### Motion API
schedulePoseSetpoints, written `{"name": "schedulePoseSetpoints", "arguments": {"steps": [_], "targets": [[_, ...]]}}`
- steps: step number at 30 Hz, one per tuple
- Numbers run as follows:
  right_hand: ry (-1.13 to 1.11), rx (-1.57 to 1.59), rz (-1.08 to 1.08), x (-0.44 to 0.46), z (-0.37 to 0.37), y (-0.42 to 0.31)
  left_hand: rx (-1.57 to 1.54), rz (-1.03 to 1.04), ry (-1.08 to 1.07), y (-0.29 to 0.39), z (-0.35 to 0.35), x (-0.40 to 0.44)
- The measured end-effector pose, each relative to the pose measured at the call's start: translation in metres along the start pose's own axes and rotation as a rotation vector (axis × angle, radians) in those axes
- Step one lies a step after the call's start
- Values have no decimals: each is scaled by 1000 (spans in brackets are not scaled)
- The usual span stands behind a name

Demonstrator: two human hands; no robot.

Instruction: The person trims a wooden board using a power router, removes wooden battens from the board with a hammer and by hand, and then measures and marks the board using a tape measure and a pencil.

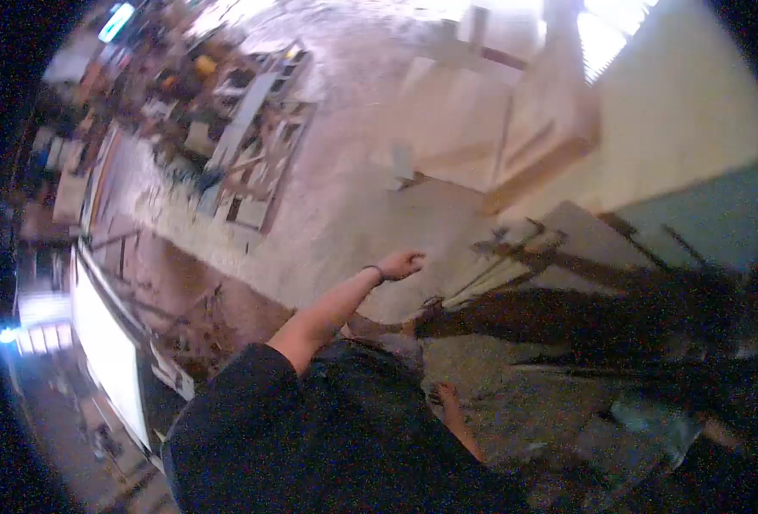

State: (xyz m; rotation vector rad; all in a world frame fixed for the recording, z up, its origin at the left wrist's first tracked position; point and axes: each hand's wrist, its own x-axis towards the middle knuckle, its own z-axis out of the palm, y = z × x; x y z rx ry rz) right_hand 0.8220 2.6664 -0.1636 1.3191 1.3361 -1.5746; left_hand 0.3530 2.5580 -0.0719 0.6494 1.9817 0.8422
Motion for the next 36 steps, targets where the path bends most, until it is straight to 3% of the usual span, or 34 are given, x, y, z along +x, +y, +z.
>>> {"name": "schedulePoseSetpoints", "arguments": {"steps": [1,2,4,5,7,9,12,14,15,16,17,19,20,23,25,26,27,28,29,33,35,36], "targets": [[-2,-9,-15,6,5,-15,30,-15,28,-37,-4,-37],[8,-14,-28,12,11,-33,45,-209,-33,-58,-18,-84],[66,-8,-42,6,28,-81,4,-159,113,-208,9,-143],[103,-8,-47,0,36,-110,-128,-514,140,-186,-15,-210],[144,-37,-112,4,66,-145,-152,-640,175,-254,-29,-301],[143,-106,-229,22,89,-178,-121,-740,291,-365,-3,-378],[50,-191,-441,117,114,-197,-284,-975,465,-414,3,-484],[15,-704,-557,95,182,-250,-438,-1025,623,-442,9,-530],[0,-954,-614,83,213,-271,-509,-1047,698,-453,18,-544],[-23,-961,-470,103,242,-284,-601,-1078,780,-455,22,-557],[72,-1049,-561,118,264,-295,-630,-1046,817,-455,24,-568],[257,-1199,-762,58,360,-333,-674,-982,893,-456,32,-575],[284,-1252,-883,96,368,-346,-725,-948,913,-449,40,-559],[-147,-1166,-513,54,463,-409,-759,-900,992,-451,59,-531],[-179,-1087,-476,30,516,-428,-855,-888,936,-443,65,-511],[-199,-1043,-457,22,544,-435,-851,-830,937,-493,111,-459],[-222,-1080,-536,25,560,-445,-849,-770,937,-470,86,-461],[-240,-1115,-608,26,575,-450,-929,-797,958,-489,106,-457],[-257,-1145,-681,32,584,-456,-1008,-823,982,-465,91,-485],[-429,-1505,-866,154,595,-483,-984,-964,826,-481,42,-516],[-443,-1599,-769,169,617,-503,-1025,-1062,787,-468,-31,-557],[-434,-1635,-696,167,628,-517,-1097,-1064,877,-471,-54,-568]]}}
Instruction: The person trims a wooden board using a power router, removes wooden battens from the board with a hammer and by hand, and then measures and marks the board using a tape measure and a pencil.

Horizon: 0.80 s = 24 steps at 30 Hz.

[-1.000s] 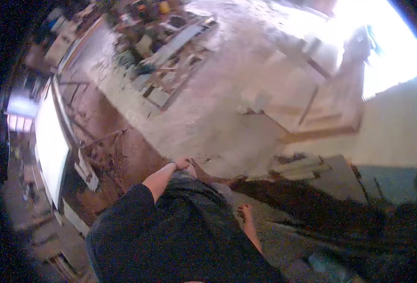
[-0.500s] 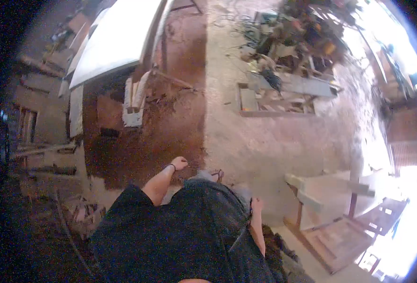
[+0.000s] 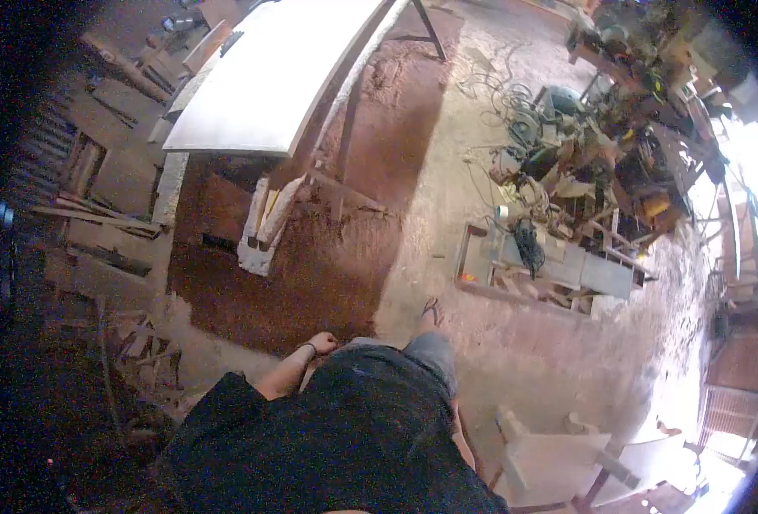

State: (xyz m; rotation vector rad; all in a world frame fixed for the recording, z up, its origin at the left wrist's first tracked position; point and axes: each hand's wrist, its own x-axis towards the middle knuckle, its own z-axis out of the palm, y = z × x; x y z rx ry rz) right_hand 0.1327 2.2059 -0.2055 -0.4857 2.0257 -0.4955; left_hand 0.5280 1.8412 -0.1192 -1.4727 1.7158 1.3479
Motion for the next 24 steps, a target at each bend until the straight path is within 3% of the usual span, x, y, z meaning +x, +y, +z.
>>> {"name": "schedulePoseSetpoints", "arguments": {"steps": [3,4,7,11,14,17,19,20,23,24], "targets": [[-105,3,115,31,-47,-39,-449,6,119,78,-37,1],[-134,3,146,45,-63,-55,-355,74,233,111,-50,0],[-186,46,241,101,-120,-112,-173,210,272,183,-86,13],[-178,230,302,207,-209,-233,-93,215,332,239,-131,33],[-19,262,89,290,-247,-316,-488,279,240,245,-161,66],[55,201,-87,357,-273,-394,-582,171,194,232,-172,117],[89,69,-235,430,-272,-405,-574,127,229,195,-158,187],[94,167,-145,409,-267,-453,-564,100,241,185,-163,212],[35,-149,-190,409,-261,-513,-75,35,-26,210,-223,212],[34,-107,-168,390,-253,-545,-98,25,-42,202,-230,237]]}}
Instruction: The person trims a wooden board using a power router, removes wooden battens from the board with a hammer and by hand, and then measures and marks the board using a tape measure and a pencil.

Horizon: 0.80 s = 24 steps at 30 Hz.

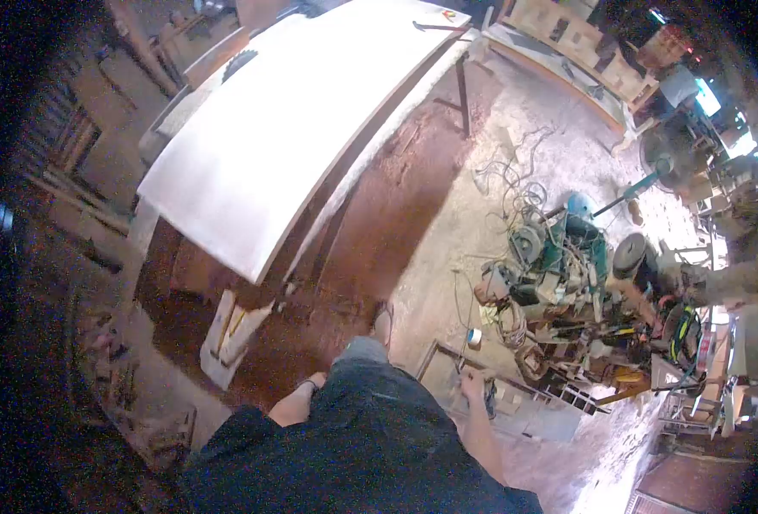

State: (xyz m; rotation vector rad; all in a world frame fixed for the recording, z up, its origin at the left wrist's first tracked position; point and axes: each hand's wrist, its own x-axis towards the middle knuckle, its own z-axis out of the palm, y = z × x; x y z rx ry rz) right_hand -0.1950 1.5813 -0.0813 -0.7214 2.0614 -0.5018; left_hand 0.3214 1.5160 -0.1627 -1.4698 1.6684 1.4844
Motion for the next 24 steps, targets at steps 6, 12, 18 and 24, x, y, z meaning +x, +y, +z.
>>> {"name": "schedulePoseSetpoints", "arguments": {"steps": [6,12,18,24], "targets": [[-52,-171,-3,68,43,40,-195,73,208,48,-137,87],[-53,-106,108,97,7,-75,-677,183,369,164,-329,133],[-13,-62,189,176,-1,-172,-685,485,818,261,-486,167],[-117,-172,70,334,6,-191,-877,348,969,325,-619,179]]}}
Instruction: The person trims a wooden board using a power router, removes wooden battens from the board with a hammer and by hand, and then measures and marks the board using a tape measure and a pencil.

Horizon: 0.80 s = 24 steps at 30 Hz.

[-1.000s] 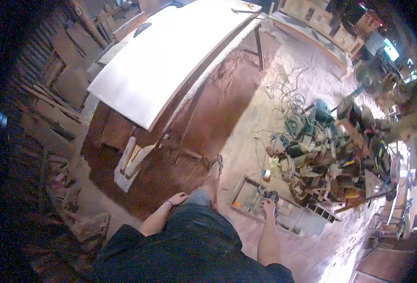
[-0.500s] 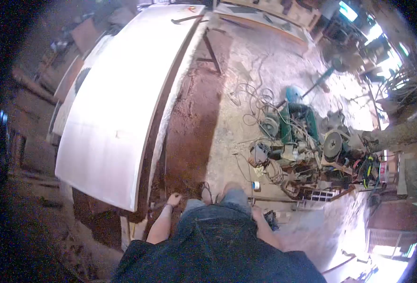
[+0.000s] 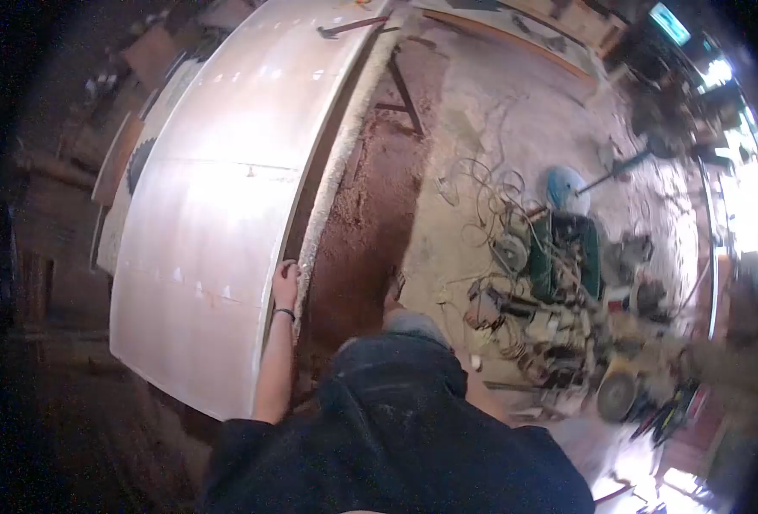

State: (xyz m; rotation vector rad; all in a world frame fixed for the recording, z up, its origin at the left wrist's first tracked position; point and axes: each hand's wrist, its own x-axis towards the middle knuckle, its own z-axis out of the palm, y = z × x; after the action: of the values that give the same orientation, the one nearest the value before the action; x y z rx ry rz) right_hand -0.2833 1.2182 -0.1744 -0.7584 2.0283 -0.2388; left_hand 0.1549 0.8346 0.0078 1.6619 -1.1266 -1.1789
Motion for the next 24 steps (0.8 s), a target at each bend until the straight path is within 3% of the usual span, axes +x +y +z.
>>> {"name": "schedulePoseSetpoints", "arguments": {"steps": [7,10,12,15,17,18,19,21,24], "targets": [[-269,-8,9,127,-122,-194,76,-229,94,-20,14,64],[-198,201,152,186,-165,-266,141,-313,67,-61,26,76],[-80,-55,-30,215,-200,-329,168,-348,84,-85,42,84],[-50,232,1,263,-220,-387,-55,-559,17,-3,77,88],[-79,185,-54,279,-227,-422,13,-551,-49,27,106,114],[-93,158,-91,289,-232,-442,-6,-363,-17,-13,128,137],[-114,64,-107,294,-233,-452,-179,-381,-102,17,145,156],[-152,-128,-142,308,-236,-478,39,-253,-146,52,174,208],[-315,-20,57,329,-238,-488,-82,-157,-83,127,208,277]]}}
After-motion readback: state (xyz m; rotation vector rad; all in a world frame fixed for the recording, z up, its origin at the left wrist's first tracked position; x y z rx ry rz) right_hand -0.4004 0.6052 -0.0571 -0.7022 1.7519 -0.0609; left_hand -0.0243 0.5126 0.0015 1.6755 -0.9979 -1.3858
